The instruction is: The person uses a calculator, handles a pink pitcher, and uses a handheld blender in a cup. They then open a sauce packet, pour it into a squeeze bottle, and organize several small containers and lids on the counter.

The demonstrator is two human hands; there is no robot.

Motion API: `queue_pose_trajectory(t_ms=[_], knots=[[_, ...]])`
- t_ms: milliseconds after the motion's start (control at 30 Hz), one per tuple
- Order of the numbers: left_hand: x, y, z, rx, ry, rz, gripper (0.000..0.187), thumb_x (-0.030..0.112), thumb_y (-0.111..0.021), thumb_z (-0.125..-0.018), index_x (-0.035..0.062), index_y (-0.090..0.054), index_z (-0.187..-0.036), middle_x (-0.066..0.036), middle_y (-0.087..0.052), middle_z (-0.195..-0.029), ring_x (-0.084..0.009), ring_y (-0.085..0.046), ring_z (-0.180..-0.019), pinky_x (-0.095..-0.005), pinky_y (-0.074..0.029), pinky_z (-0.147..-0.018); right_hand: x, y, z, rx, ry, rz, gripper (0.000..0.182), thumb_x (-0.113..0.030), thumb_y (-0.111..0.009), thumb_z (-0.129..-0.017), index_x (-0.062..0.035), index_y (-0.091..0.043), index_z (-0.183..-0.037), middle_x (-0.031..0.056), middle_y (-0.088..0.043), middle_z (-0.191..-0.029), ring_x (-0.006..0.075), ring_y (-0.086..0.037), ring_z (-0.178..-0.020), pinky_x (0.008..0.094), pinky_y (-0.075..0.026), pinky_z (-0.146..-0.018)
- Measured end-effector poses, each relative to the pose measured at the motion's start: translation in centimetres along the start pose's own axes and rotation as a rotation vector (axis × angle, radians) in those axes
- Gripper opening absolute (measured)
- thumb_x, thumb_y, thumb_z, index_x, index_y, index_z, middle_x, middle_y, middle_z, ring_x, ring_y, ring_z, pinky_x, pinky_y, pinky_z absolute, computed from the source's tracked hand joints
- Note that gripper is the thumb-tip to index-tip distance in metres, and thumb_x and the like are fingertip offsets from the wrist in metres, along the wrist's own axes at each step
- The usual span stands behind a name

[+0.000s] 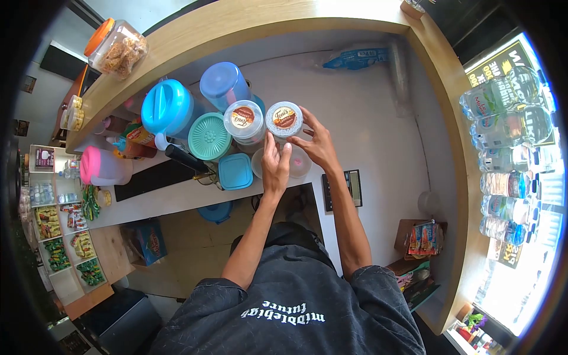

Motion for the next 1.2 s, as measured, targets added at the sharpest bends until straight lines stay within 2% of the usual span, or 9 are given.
queue_pose_trajectory(t_ms=[67, 167, 367, 467, 567, 767, 933, 1067, 1200], knots=[[-0.4, -0.1, 0.0, -0.001, 0.025, 0.030, 0.078, 0.021, -0.055, -0.098, -0.0142, -0.014, -0.154, -0.033, -0.015, -0.162, -0.0357, -0.023, -0.151, -0.0398, -0.023, -0.123, -0.2, -0.1, 0.0, -0.001, 0.019, 0.024, 0.090, -0.025, -0.091, -0.071, -0.0093, -0.047, -0.149, 0.0164, -0.059, -0.141, 0.0347, -0.056, -0.130, 0.0515, -0.049, -0.106], [-0.6, -0.1, 0.2, 0.012, 0.051, 0.015, 0.077, 0.020, -0.055, -0.099, -0.0143, -0.013, -0.154, -0.033, -0.024, -0.159, -0.0333, -0.034, -0.147, -0.0369, -0.033, -0.118, -0.1, -0.2, 0.0, 0.008, 0.030, 0.026, 0.089, -0.024, -0.090, -0.072, -0.0085, -0.047, -0.149, 0.0164, -0.059, -0.140, 0.0335, -0.057, -0.129, 0.0504, -0.049, -0.105], [0.3, -1.0, 1.4, -0.023, 0.233, 0.165, 0.077, 0.019, -0.053, -0.100, -0.0170, -0.012, -0.153, -0.027, -0.041, -0.150, -0.0227, -0.053, -0.128, -0.0283, -0.047, -0.096, 0.0, -0.4, 0.2, 0.025, 0.045, 0.036, 0.088, -0.023, -0.089, -0.073, -0.0079, -0.046, -0.149, 0.0159, -0.060, -0.139, 0.0326, -0.058, -0.129, 0.0495, -0.049, -0.105], [0.8, -1.6, 2.2, -0.066, 0.405, 0.156, 0.078, 0.021, -0.053, -0.100, -0.0174, -0.010, -0.153, -0.028, -0.035, -0.154, -0.0253, -0.045, -0.138, -0.0303, -0.041, -0.107, -0.2, -0.4, 0.2, 0.018, 0.031, 0.046, 0.088, -0.022, -0.089, -0.073, -0.0078, -0.046, -0.149, 0.0158, -0.061, -0.139, 0.0328, -0.057, -0.129, 0.0500, -0.049, -0.105], [-1.1, -2.7, 2.4, -0.056, 0.398, 0.331, 0.080, 0.022, -0.056, -0.099, -0.0151, -0.012, -0.154, -0.017, -0.041, -0.148, -0.0154, -0.042, -0.134, -0.0281, -0.031, -0.113, 0.5, -0.3, 0.1, 0.017, 0.022, 0.024, 0.087, -0.021, -0.088, -0.074, -0.0081, -0.046, -0.149, 0.0167, -0.061, -0.138, 0.0330, -0.057, -0.130, 0.0505, -0.048, -0.105], [-2.1, -4.5, 3.1, -0.084, 0.439, 0.361, 0.074, 0.020, -0.052, -0.100, -0.0121, -0.016, -0.156, -0.008, -0.047, -0.137, -0.0120, -0.049, -0.115, -0.0255, -0.038, -0.104, 0.0, 1.5, 1.2, 0.087, -0.003, 0.052, 0.083, -0.019, -0.086, -0.077, -0.0066, -0.046, -0.149, 0.0185, -0.056, -0.143, 0.0329, -0.056, -0.131, 0.0475, -0.049, -0.105], [-1.8, -8.9, 3.4, -0.210, 0.416, 0.322, 0.065, 0.022, -0.051, -0.102, -0.0096, -0.027, -0.154, -0.012, -0.048, -0.143, -0.0153, -0.052, -0.124, -0.0288, -0.040, -0.108, 1.7, 6.8, 4.7, 0.337, -0.090, 0.011, 0.065, -0.014, -0.077, -0.087, -0.0036, -0.049, -0.145, 0.0169, -0.056, -0.144, 0.0299, -0.056, -0.131, 0.0417, -0.051, -0.104], [-2.7, -15.9, 5.0, -0.463, 0.458, 0.297, 0.059, 0.025, -0.051, -0.104, -0.0084, -0.037, -0.149, -0.016, -0.049, -0.147, -0.0197, -0.050, -0.133, -0.0333, -0.040, -0.112, 3.9, 13.6, 10.6, 0.659, -0.195, 0.004, 0.053, -0.011, -0.072, -0.092, -0.0003, -0.053, -0.140, 0.0161, -0.058, -0.141, 0.0281, -0.057, -0.129, 0.0393, -0.052, -0.104], [-5.6, -23.8, 8.2, -0.709, 0.552, 0.233, 0.053, 0.027, -0.051, -0.104, -0.0057, -0.045, -0.146, -0.017, -0.053, -0.142, -0.0252, -0.053, -0.133, -0.0373, -0.043, -0.110, 7.2, 20.7, 17.8, 1.033, -0.247, 0.061, 0.059, -0.016, -0.073, -0.091, 0.0011, -0.049, -0.141, 0.0200, -0.059, -0.139, 0.0301, -0.059, -0.128, 0.0420, -0.052, -0.101]])
Point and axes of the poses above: each hand's wrist, its own z-axis away from the middle knuckle, its own y-axis out of the back of the hand, x = y × z, the point moved 10 cm from there along -z, towards the middle knuckle
